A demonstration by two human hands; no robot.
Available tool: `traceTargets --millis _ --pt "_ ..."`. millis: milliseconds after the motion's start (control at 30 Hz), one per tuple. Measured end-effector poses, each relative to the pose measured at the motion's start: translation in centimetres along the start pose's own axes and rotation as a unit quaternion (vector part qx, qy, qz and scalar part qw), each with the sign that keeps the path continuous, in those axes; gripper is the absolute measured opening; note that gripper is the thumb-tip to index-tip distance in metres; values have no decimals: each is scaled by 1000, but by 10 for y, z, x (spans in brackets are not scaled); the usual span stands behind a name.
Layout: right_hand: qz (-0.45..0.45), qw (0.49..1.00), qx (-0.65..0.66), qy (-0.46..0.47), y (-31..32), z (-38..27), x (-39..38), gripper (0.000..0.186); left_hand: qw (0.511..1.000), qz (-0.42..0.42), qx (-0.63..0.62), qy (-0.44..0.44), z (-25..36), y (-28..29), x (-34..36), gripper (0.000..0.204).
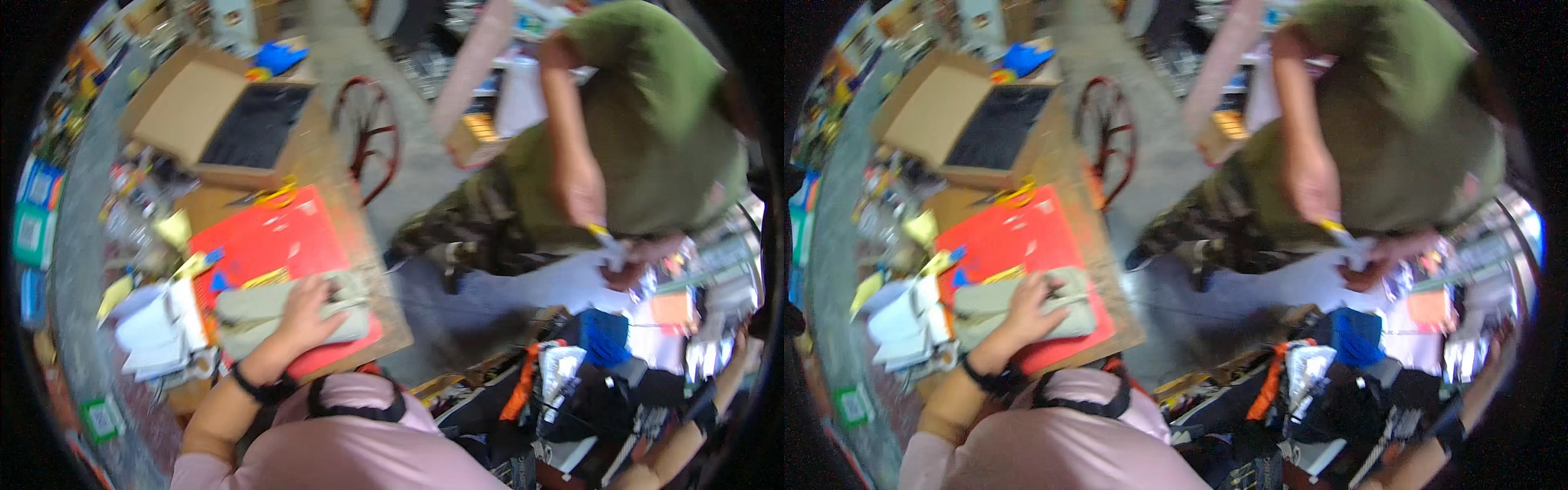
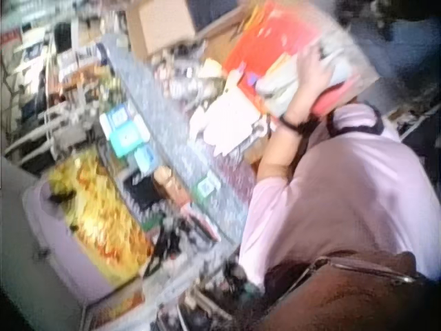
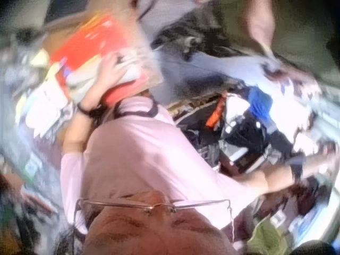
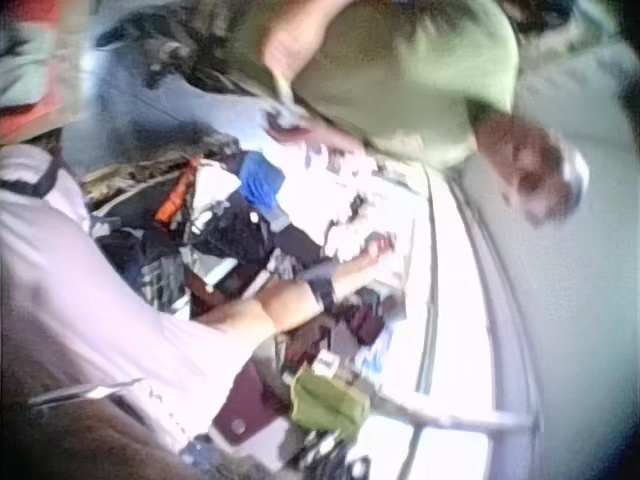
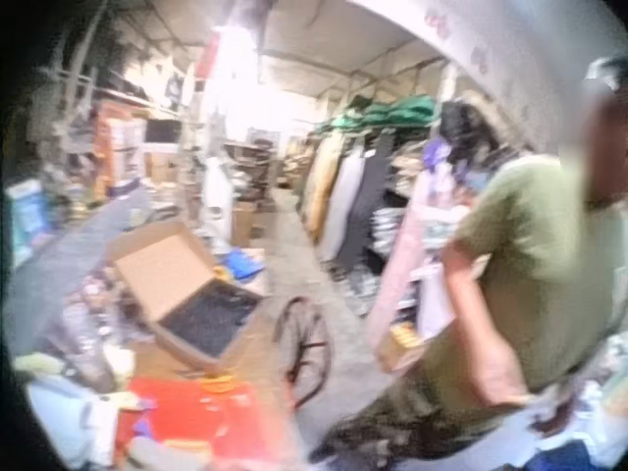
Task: The person folds a light-colored cloth item on a red work surface, then uses a needle and thread to sew along its edge. A second person briefly assists by handing over the cloth item. The person continues stitching and adjusts the cloth as needed.
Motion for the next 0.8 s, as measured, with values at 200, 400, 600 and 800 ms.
traceTargets --millis 200,400,600,800 --pt "-108 988 111 -6 3 -39 15 37 988 -62 -139 0 18 51 30 35" --pt "51 997 56 -8 -17 -51 -38 34 965 -177 -132 -139 95 28 62 32" --pt "71 994 -12 -84 -105 -67 -134 12 883 -381 -248 -121 150 -16 69 23" --pt "-79 974 102 -186 -182 -37 -281 17 905 -238 -221 -274 189 -21 80 23"
Point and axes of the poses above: each hand's wrist, its own x-axis towards the middle knuckle, its own y-axis out of the back of the hand, z = x × y, the point moved 1 cm from there along x, towards the middle knuckle, and after that the axes turned 5 degrees about y, right-handed, at the moved point
